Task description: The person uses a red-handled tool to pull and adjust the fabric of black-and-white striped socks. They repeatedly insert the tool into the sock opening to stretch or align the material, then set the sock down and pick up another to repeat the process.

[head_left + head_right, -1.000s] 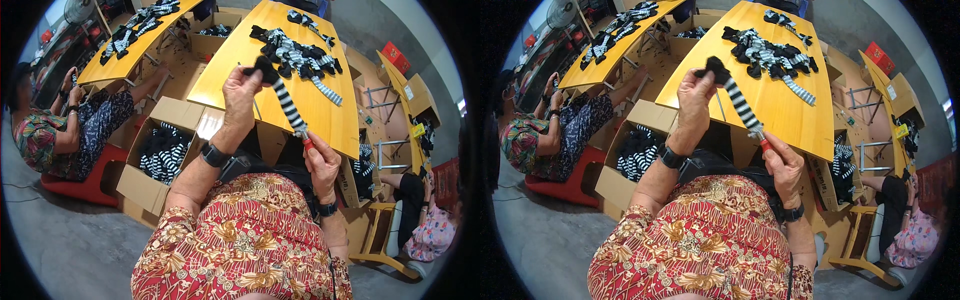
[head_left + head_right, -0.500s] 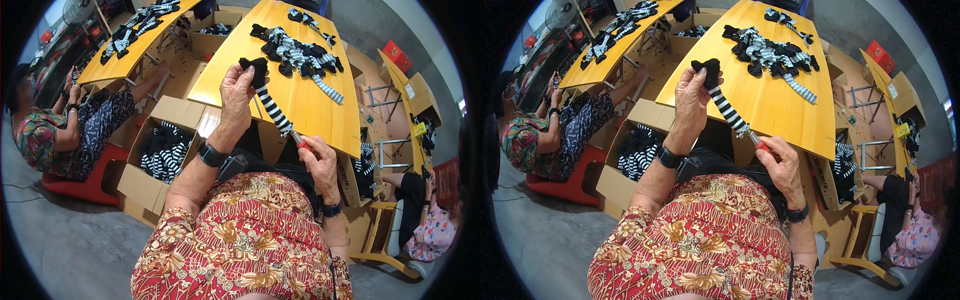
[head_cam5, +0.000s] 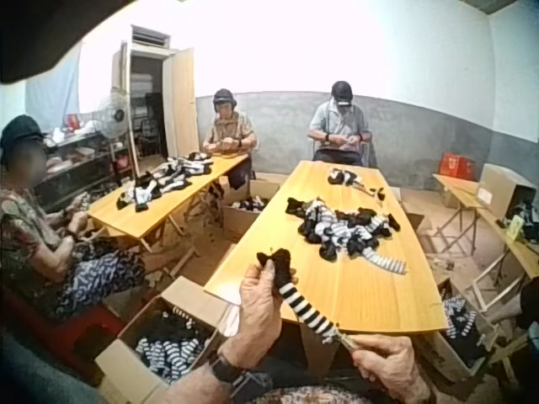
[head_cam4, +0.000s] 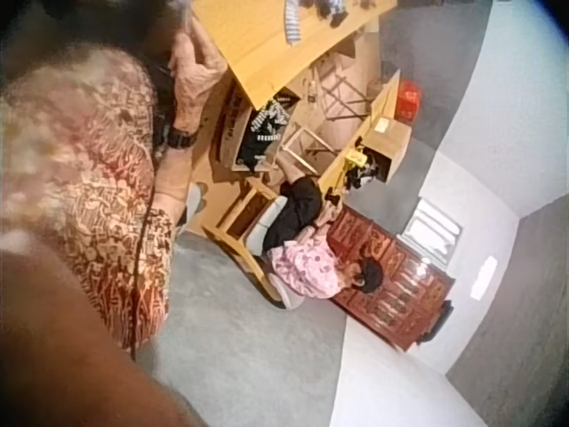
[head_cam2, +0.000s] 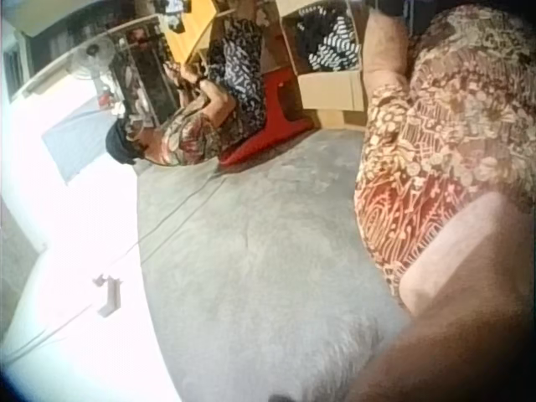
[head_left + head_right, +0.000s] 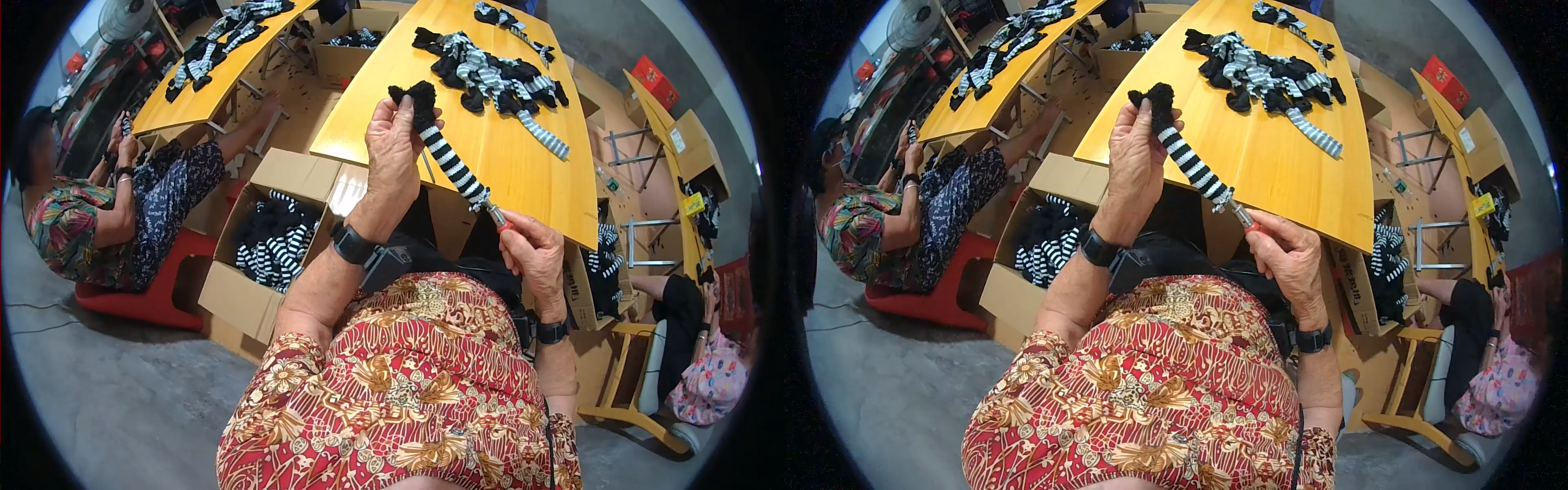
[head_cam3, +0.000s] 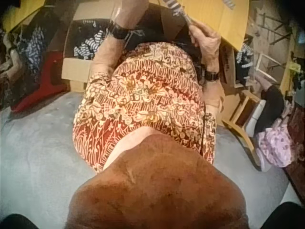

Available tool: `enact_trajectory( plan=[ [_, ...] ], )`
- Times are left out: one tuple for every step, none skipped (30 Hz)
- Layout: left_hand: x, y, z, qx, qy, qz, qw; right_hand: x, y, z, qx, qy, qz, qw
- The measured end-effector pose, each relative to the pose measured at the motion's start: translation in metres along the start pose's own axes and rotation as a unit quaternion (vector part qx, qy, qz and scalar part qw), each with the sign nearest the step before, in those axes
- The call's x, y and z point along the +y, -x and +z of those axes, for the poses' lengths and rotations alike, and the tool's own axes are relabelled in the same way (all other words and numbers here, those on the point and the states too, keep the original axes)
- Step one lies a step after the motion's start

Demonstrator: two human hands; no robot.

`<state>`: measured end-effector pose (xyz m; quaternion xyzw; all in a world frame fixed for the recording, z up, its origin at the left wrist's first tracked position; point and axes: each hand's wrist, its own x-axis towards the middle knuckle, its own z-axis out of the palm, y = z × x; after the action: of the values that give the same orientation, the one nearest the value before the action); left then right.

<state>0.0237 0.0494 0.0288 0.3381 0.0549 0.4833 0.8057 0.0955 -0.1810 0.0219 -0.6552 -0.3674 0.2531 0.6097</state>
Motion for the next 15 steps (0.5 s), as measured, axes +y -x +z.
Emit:
enact_trajectory(
  plan=[
    [0.001,0.000,0.000,0.004,0.009,-0.027,1.000,-0.001,0.001,0.001,0.001,0.011,-0.008,1.000],
    [0.001,0.000,-0.001,0.003,0.011,-0.029,1.000,-0.002,0.001,0.002,0.002,0.022,-0.017,1.000],
    [0.000,0.001,-0.004,0.001,0.013,-0.032,0.999,-0.001,0.001,0.001,-0.006,0.003,-0.011,1.000],
    [-0.001,0.001,-0.005,-0.001,0.015,-0.035,0.999,0.001,0.000,-0.001,-0.014,-0.015,-0.005,1.000],
    [-0.001,0.002,-0.004,-0.001,0.010,-0.022,1.000,0.004,0.000,-0.002,-0.021,-0.032,0.002,0.999],
    [-0.002,0.003,-0.002,-0.001,0.006,-0.010,1.000,0.006,0.000,-0.001,-0.020,-0.073,0.016,0.997],
    [-0.003,0.003,-0.001,-0.002,0.002,0.003,1.000,0.009,0.000,0.002,-0.019,-0.113,0.031,0.993],
    [-0.004,0.003,0.000,0.010,-0.013,0.026,1.000,0.010,0.000,0.005,-0.018,-0.154,0.044,0.987],
    [-0.006,0.003,0.000,0.023,-0.027,0.048,0.998,0.009,-0.001,0.006,-0.011,-0.169,0.048,0.984],
    [-0.007,0.003,0.000,0.035,-0.042,0.071,0.996,0.008,-0.001,0.008,-0.003,-0.184,0.052,0.981],
    [-0.007,0.002,0.000,0.029,-0.059,0.087,0.994,0.006,-0.002,0.009,0.004,-0.199,0.056,0.979],
    [-0.007,0.002,0.001,0.023,-0.077,0.103,0.991,0.004,-0.002,0.011,0.008,-0.218,0.063,0.974],
    [-0.007,0.002,0.001,0.017,-0.095,0.119,0.988,0.002,-0.002,0.013,0.012,-0.237,0.070,0.969],
    [-0.006,0.002,0.000,0.012,-0.091,0.081,0.992,0.000,-0.003,0.013,0.016,-0.255,0.077,0.964],
    [-0.004,0.002,-0.002,0.007,-0.087,0.043,0.995,-0.001,-0.003,0.012,0.016,-0.212,0.067,0.975]
  ],
)
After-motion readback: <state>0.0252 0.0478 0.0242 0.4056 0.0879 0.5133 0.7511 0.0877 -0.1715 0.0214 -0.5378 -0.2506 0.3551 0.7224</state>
